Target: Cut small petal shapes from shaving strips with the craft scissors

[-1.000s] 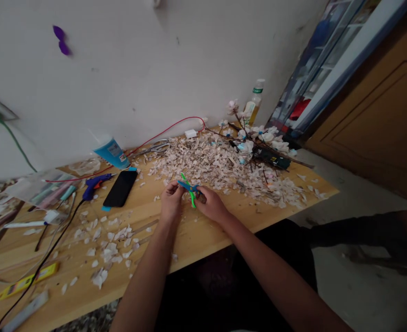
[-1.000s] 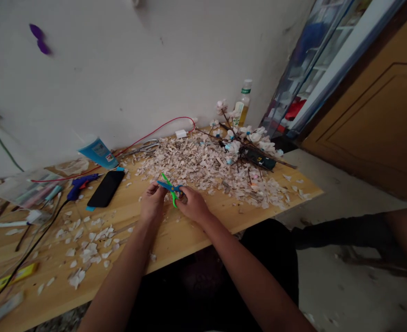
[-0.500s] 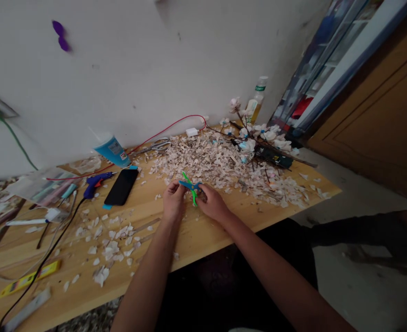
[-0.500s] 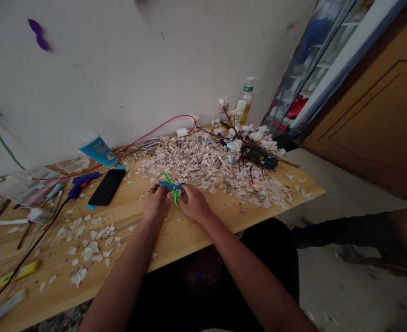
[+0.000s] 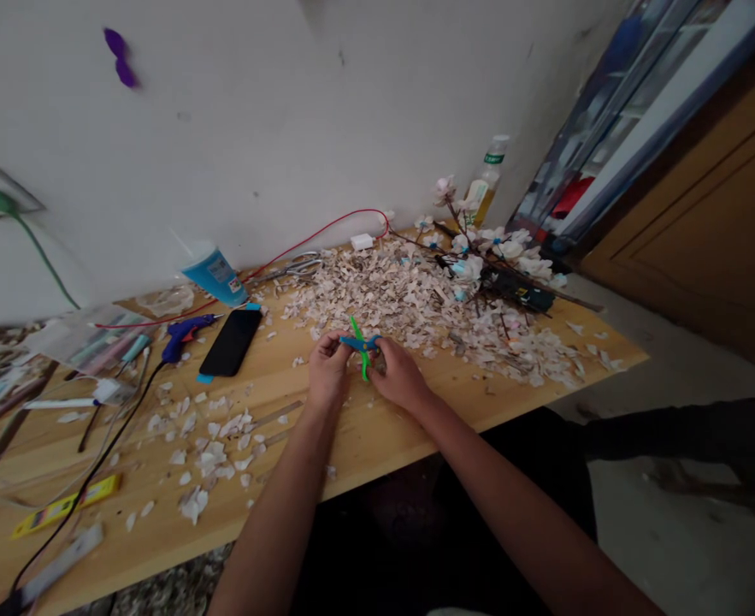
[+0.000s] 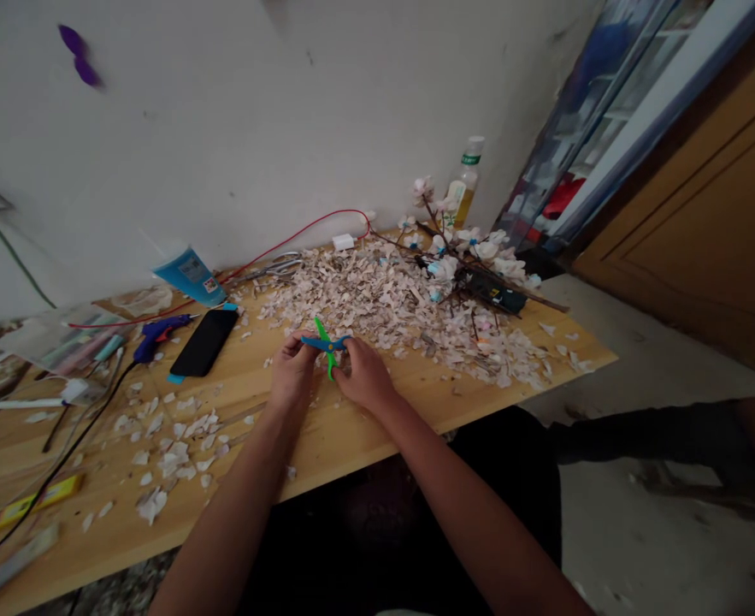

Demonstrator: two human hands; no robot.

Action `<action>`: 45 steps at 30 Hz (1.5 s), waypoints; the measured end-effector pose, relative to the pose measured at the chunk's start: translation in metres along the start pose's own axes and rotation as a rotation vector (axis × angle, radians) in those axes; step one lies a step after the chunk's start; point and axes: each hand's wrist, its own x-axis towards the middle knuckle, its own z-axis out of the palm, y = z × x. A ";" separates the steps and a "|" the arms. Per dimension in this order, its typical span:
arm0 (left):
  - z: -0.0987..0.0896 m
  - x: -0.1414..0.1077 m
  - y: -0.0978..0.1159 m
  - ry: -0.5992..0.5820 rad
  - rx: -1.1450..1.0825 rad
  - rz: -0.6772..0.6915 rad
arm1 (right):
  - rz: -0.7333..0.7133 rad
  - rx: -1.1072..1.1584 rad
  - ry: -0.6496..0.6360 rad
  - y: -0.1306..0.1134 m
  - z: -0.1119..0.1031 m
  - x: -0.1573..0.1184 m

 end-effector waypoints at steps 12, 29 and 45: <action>-0.004 0.003 -0.007 -0.042 0.042 -0.019 | 0.061 0.026 -0.011 0.000 -0.001 -0.001; -0.003 0.002 -0.006 -0.049 0.041 0.007 | 0.052 0.059 0.011 0.002 -0.001 -0.001; -0.002 0.000 -0.001 -0.102 -0.145 -0.223 | 0.049 -0.017 0.024 0.002 -0.001 -0.001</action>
